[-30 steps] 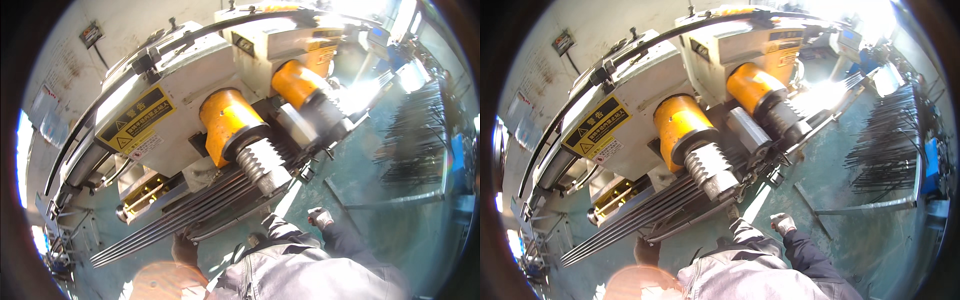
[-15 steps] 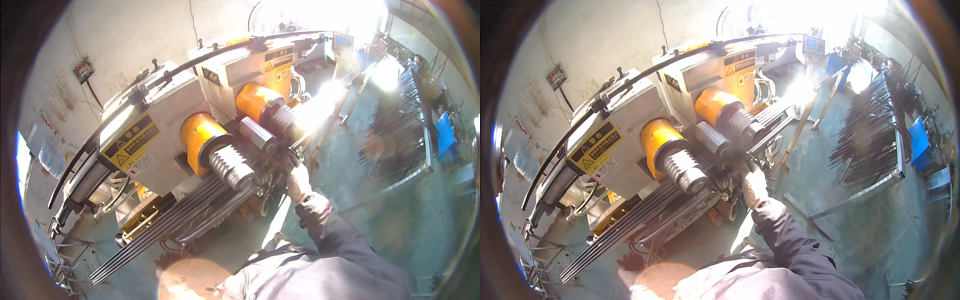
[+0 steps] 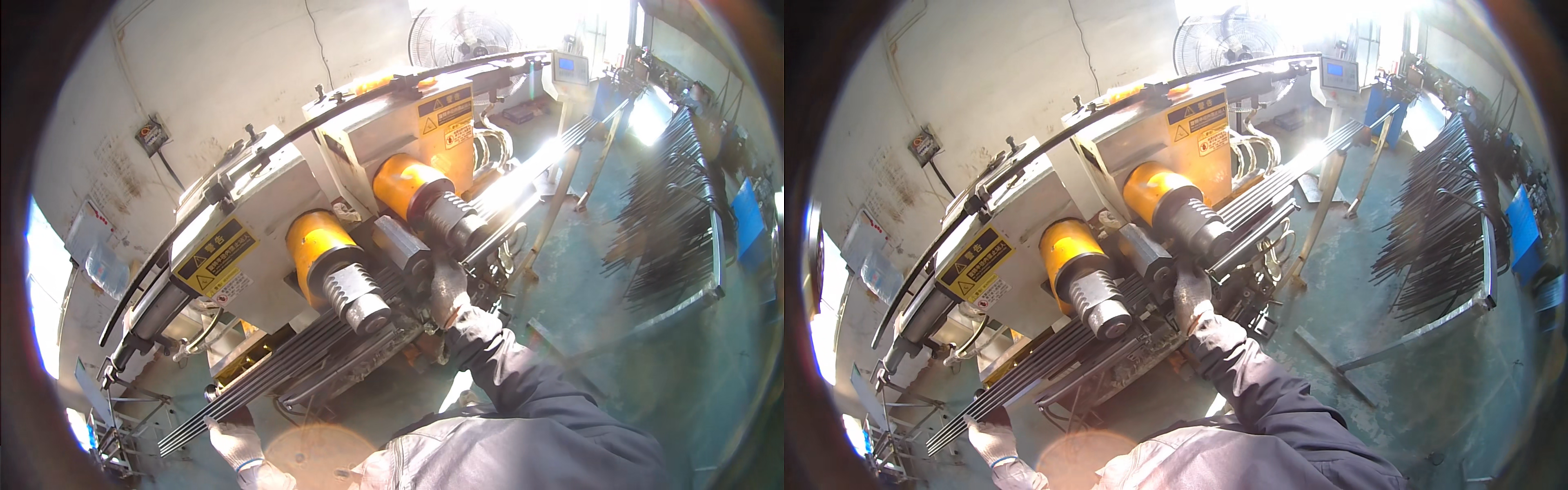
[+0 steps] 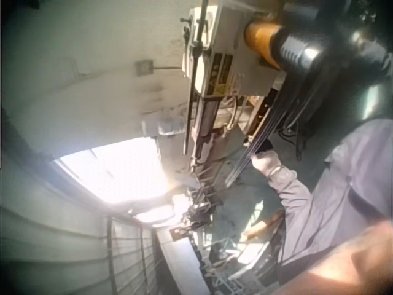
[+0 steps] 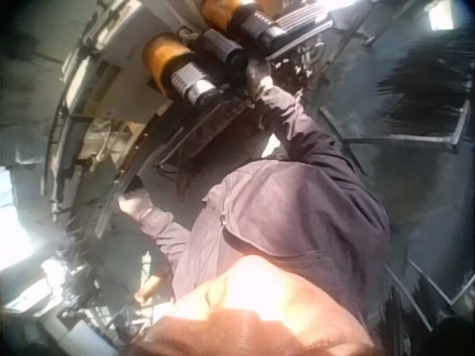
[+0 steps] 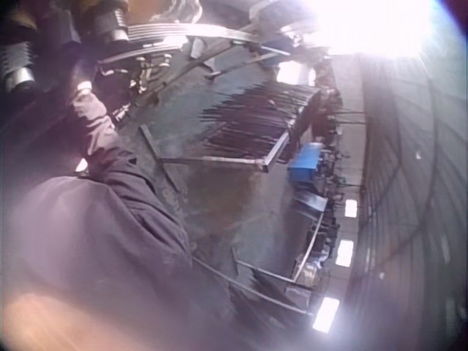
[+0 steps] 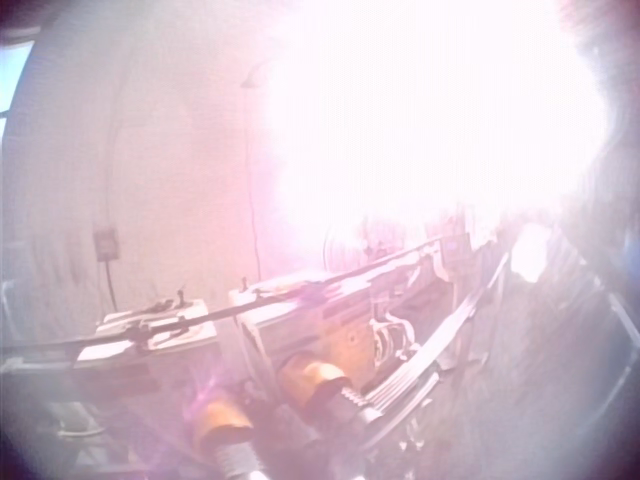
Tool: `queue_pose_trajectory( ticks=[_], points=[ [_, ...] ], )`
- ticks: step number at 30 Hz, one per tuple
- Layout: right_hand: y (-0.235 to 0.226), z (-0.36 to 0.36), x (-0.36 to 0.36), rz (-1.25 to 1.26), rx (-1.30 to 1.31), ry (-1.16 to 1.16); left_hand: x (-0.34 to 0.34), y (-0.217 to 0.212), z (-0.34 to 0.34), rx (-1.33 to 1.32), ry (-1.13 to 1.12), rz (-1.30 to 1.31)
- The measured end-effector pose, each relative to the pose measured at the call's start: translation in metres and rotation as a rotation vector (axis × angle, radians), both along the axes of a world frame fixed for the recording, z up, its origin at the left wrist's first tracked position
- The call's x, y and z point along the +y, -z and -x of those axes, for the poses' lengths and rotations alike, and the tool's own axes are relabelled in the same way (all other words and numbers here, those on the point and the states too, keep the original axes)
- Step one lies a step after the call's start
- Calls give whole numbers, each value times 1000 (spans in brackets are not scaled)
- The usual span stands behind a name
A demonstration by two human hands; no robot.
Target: The person repeatedly picks up bundles of long metal rods and feeds them into a yellow and grey industrial machine. The rods are then placed onto a nearby rack after processing. The cycle of feeding and stacking continues throughout the clip.
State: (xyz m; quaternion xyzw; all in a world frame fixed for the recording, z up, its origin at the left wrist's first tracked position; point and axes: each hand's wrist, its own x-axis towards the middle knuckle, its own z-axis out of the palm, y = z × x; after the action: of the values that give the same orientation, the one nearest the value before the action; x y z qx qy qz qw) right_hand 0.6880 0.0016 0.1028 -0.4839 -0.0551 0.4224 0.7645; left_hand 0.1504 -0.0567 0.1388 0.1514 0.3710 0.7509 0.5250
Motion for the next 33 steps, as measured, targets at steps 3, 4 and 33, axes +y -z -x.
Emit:
queue_pose_trajectory(
  ticks=[3, 4, 33],
  points=[
    [9, -6, 3, -50, 1, -76, 4, -14, -1, 15, -93, 126],
    [10, -7, 3, -51, -1, -63, 7, -22, -1, 94, -24, -38],
    [24, -53, 12, -127, -1583, -6, 113, -308, -255, 1286, -195, -429]
  ],
)
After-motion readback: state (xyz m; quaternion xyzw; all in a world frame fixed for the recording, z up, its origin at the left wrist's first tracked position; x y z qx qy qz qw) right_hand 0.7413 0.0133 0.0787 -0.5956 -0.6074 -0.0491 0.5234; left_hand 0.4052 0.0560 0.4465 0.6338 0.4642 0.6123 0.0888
